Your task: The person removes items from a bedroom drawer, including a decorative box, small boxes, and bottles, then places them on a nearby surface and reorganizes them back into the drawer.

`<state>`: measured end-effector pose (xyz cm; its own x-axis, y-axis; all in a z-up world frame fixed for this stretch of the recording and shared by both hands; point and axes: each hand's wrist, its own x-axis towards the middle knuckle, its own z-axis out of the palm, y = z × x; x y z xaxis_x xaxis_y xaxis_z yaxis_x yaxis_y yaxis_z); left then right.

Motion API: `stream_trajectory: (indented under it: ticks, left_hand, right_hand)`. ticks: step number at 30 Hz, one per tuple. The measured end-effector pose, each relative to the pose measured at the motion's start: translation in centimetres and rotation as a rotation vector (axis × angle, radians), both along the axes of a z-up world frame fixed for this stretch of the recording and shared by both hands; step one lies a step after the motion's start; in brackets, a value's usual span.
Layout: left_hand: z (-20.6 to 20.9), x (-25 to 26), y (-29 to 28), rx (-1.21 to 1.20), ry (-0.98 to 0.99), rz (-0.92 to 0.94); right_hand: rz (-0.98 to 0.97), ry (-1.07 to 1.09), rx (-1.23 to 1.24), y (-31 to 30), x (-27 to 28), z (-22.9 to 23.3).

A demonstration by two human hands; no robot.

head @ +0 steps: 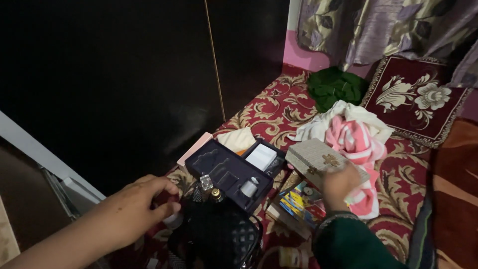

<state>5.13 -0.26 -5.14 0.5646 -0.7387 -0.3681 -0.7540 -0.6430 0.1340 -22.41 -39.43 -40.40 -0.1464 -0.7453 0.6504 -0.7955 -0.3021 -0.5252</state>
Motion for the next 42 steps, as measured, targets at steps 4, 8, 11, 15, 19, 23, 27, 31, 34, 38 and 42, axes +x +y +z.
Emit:
stream_trajectory:
  ticks: [4,8,11,15,19,23,27,31,34,38,42]
  left_hand:
    - [1.2,-0.7,-0.1,0.027,0.002,0.008]
    - [2.1,-1.4,-0.1,0.054,0.011,0.055]
    - [2.0,-1.3,0.1,0.043,0.013,0.041]
    - [1.5,-0.8,0.3,-0.001,0.007,-0.036]
    - [0.6,0.1,0.6,-0.079,0.023,-0.103]
    - [1.0,-0.2,0.4,-0.047,0.029,-0.1]
    - [1.7,-0.8,0.4,0.007,0.028,-0.059]
    - [1.9,-0.9,0.2,0.017,0.012,-0.079]
    - [2.1,-1.2,0.2,0.05,0.005,-0.064]
    - [2.0,-1.0,0.2,0.029,-0.001,-0.06]
    - [1.6,-0.6,0.2,0.004,-0.009,-0.072]
  right_hand:
    - [0.256,-0.16,0.226,0.1,5.8,1.1]
    - [0.478,-0.289,0.809,-1.4,11.0,-3.2]
    - [0.559,-0.238,1.032,1.0,13.0,-5.1]
    - [0.632,-0.835,1.158,7.9,13.8,-1.8]
    - [0.529,-0.641,1.244,6.5,14.1,-5.1]
    - [0.555,-0.482,1.243,-0.5,13.8,-16.4]
    - [0.514,-1.27,1.326,11.7,11.6,4.8]
    - [0.45,-1.113,1.23,3.3,10.7,-1.3]
    - [0.465,-1.215,1.068,-0.5,9.5,-2.4]
    - [0.363,-1.066,0.968,-2.0,7.8,-0.1]
    - [0.311,-1.14,0.9,-4.4,6.5,-3.2]
